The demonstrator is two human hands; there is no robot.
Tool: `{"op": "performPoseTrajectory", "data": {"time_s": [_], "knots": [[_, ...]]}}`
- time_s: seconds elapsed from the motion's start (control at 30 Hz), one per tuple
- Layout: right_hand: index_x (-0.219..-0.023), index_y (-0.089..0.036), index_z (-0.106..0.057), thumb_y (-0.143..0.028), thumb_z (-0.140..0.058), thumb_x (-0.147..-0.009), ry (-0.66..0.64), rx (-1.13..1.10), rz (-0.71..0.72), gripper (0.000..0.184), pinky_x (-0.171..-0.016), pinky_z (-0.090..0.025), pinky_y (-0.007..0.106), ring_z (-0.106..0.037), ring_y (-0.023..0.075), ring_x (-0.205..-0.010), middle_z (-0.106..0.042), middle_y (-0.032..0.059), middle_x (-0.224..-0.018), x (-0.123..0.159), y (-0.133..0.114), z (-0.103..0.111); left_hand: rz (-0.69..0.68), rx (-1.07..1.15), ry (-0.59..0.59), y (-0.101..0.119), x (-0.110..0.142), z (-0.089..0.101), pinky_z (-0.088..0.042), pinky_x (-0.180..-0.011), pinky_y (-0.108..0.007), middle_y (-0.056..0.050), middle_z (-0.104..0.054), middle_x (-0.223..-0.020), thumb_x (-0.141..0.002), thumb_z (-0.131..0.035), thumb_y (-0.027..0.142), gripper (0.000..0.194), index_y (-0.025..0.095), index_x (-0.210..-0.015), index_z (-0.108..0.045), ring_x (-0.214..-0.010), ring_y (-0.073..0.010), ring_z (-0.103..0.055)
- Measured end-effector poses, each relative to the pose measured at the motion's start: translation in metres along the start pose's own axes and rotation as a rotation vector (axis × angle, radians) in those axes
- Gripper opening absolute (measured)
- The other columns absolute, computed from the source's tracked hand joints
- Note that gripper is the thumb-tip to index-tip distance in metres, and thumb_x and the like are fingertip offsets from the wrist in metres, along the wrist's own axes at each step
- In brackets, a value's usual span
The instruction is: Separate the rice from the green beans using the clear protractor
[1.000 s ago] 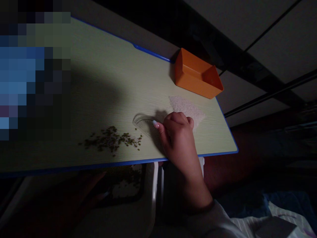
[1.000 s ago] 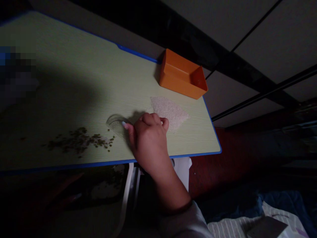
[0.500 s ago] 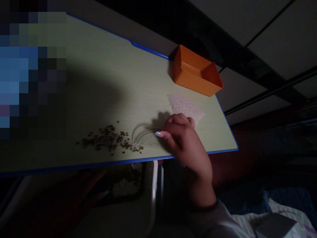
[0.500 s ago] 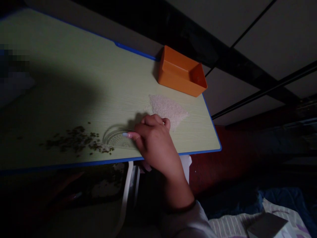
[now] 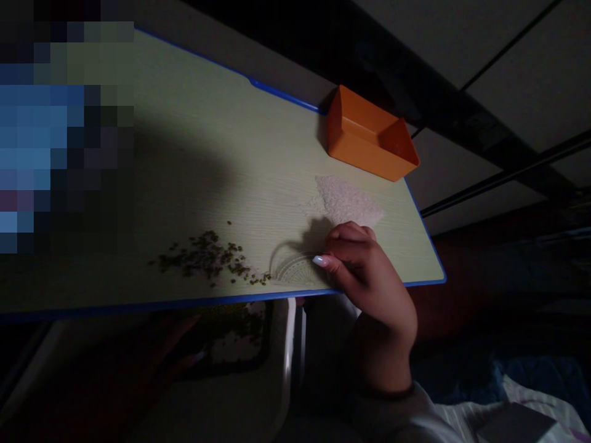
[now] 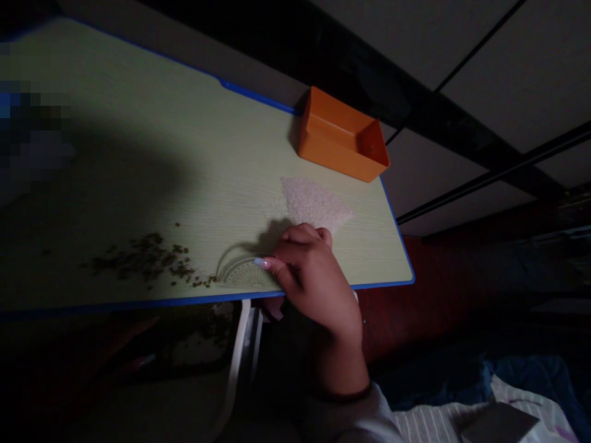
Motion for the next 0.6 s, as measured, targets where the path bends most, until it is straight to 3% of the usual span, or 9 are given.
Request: {"op": "performPoseTrajectory", "data": {"time_s": [0.3, 0.6], "knots": [[-0.065, -0.021, -0.053, -0.027, -0.055, -0.103, 0.031, -0.026, -0.016, 0.038, -0.085, -0.037, 0.037, -0.057, 0.0183, -0.087, -0.057, 0.0006, -0.079, -0.0054, 0.0020, -0.0043, -0.009, -0.093, -0.116, 0.0036, -0.0045, 0.0042, -0.046, -0.120, -0.071, -0.005, -0.058, -0.157, -0.097, -0.036, 0.063, 0.060, 0.043, -0.153, -0.042, -0.139, -0.0399, -0.059], [-0.065, -0.020, -0.053, -0.029, -0.057, -0.103, -0.006, -0.039, 0.033, 0.040, -0.087, -0.036, 0.037, -0.055, 0.0176, -0.087, -0.056, -0.0002, -0.079, -0.0049, -0.0028, -0.0061, 0.029, -0.073, -0.096, 0.0049, -0.0041, 0.0055, -0.055, -0.114, -0.065, -0.001, -0.064, -0.151, -0.091, -0.038, 0.070, 0.064, 0.044, -0.149, -0.048, -0.135, -0.0388, -0.063]]}}
Point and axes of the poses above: each hand's wrist, its own x-axis away from the middle knuckle, its own z-axis out of the back of the hand, y = z × x, the point moved 7 cm from there along -x, towards the middle knuckle
